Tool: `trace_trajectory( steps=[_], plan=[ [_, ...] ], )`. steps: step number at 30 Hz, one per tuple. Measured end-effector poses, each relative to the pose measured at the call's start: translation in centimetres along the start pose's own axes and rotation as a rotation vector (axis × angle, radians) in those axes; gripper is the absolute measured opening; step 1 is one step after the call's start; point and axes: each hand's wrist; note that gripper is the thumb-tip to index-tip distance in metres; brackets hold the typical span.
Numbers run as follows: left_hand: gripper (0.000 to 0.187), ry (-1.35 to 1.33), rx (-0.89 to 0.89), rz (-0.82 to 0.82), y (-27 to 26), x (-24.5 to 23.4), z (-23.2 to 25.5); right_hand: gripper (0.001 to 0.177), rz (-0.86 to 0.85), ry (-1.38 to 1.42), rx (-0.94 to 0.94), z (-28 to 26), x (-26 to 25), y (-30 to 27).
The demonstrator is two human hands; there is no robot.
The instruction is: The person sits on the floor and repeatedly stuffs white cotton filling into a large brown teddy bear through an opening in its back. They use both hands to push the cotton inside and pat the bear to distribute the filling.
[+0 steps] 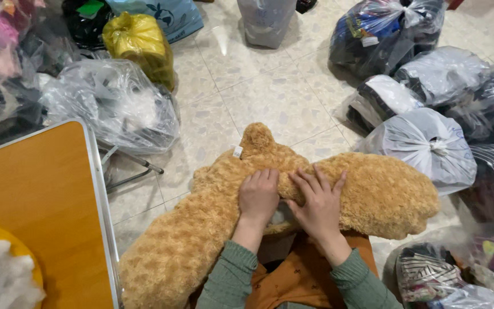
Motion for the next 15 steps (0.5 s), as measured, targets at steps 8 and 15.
trace_trajectory(
  steps=[8,15],
  plan=[
    [0.066,-0.065,0.02,-0.105,-3.0,0.3,0.8,0.063,0.013,-0.149,0.083,1.7,2.9,0.9],
    [0.062,-0.231,0.041,-0.037,-5.3,0.5,1.5,0.08,-0.051,0.072,-0.153,4.3,2.1,-0.3]
  ],
)
Point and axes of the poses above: each hand's wrist, its own y-axis towards the middle knuckle, its own x-axis out of the palm, z = x × y, and after that the axes turned 12 degrees about -z, right-handed
